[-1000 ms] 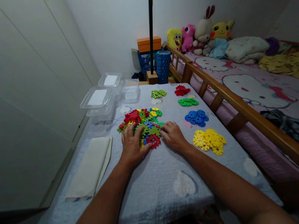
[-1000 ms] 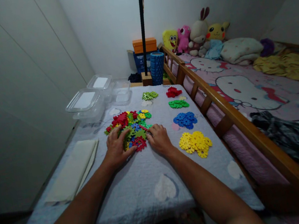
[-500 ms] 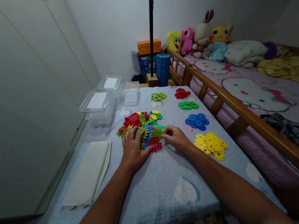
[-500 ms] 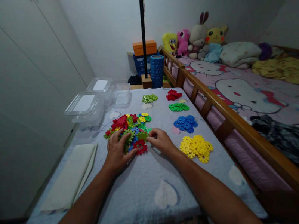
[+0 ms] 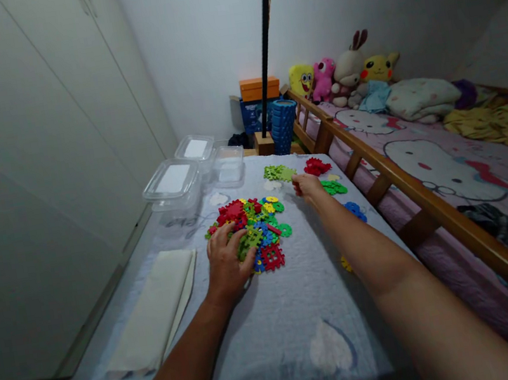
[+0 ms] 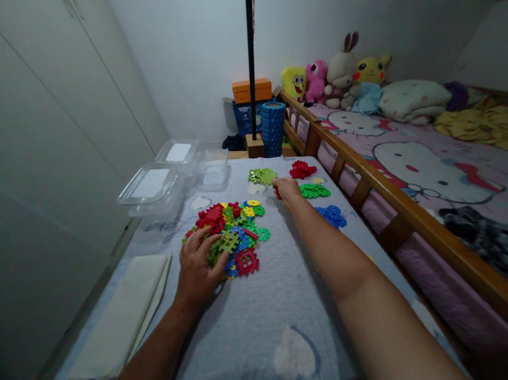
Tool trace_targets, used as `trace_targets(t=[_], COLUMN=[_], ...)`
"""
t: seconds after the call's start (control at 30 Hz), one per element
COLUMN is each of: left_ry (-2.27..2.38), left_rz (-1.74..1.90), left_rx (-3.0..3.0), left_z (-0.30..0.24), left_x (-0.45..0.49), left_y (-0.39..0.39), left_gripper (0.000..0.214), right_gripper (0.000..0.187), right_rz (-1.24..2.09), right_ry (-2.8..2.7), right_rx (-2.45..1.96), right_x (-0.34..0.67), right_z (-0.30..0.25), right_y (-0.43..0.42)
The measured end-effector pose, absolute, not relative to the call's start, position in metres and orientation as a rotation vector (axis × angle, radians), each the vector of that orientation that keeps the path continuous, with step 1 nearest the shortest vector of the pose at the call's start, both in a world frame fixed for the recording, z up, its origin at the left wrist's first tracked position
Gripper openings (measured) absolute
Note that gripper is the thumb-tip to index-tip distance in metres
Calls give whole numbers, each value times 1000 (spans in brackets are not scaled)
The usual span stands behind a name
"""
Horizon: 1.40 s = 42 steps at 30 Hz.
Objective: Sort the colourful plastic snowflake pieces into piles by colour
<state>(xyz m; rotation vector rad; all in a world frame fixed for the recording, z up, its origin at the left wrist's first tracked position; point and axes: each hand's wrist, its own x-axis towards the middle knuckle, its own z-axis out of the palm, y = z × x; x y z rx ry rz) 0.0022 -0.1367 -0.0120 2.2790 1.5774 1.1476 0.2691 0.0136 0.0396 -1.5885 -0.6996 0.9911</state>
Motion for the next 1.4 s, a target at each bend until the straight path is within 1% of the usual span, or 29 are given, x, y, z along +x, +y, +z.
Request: trace_targets(t=[0.37,0.67,0.87,1.07,1.27,1.4], left_ry=[1580,1585,1575,1558,1589,1610], left_rz=[1188,1198,1202,1232,1273,1285], left_rx=[2195,2194,2166,2062,1963,1966], left_z=[-16,-16,-16,-16,-19,-20], left_x=[3,4,5,3,0,-2], left_y=[-133,-135,-135,-131,-126,-124], left_gripper=[29,29,28,32,31,30], right_gripper=[27,18,28,20,19,18], right_rz=[930,930,939,973,1046,963], right_ry=[-576,-660,-789,-947,-1130,-1351], right_rx=[-1690,-1658,-1611,-1516,-1378,-1412], right_x=[256,245,244,239,236,232], right_z=[12,8,9,3,-11,-17], right_y=[72,82,63,19,-31,-49])
